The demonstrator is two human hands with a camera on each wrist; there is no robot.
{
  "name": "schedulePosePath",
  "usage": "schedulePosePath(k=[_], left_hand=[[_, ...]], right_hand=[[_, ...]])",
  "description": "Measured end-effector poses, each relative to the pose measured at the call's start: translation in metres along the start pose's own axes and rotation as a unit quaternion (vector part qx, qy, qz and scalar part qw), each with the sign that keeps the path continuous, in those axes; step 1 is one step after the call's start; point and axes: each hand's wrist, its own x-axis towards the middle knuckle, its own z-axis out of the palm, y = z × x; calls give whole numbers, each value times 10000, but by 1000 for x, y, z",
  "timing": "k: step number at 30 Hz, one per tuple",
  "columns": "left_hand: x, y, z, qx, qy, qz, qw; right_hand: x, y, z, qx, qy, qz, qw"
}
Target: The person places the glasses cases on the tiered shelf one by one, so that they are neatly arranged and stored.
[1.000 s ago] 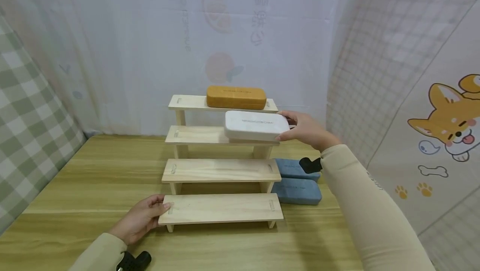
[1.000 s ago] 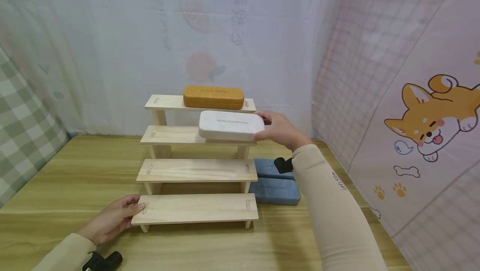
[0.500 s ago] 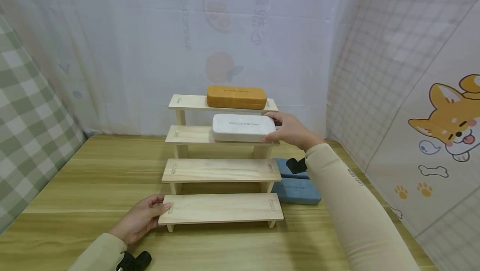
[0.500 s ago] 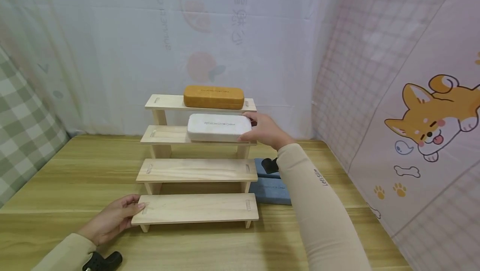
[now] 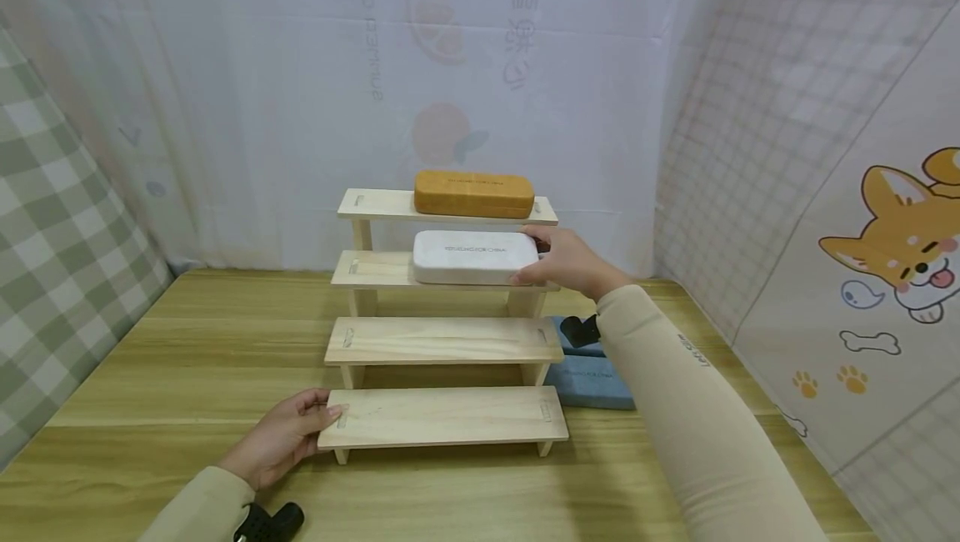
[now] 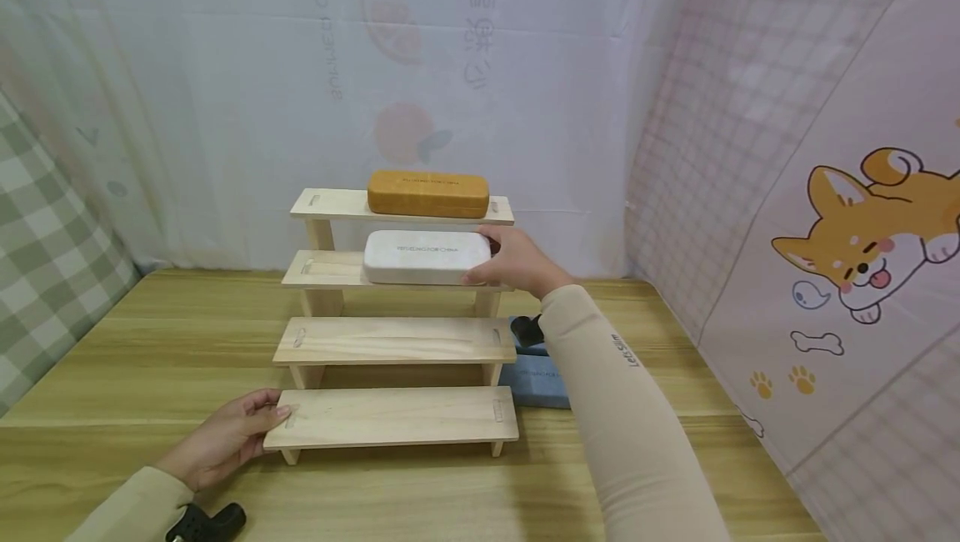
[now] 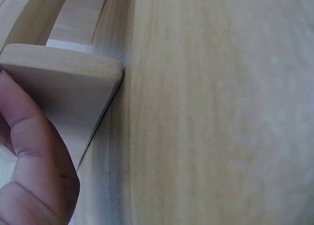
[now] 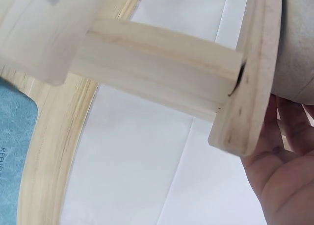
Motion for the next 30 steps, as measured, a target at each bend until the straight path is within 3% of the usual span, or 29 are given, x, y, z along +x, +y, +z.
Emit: schedulePosePath(k=[30], left_hand=[[0,1,0,-59,-17,0,10000]], right_hand=[[4,-3,4,153,-445,84,9989]])
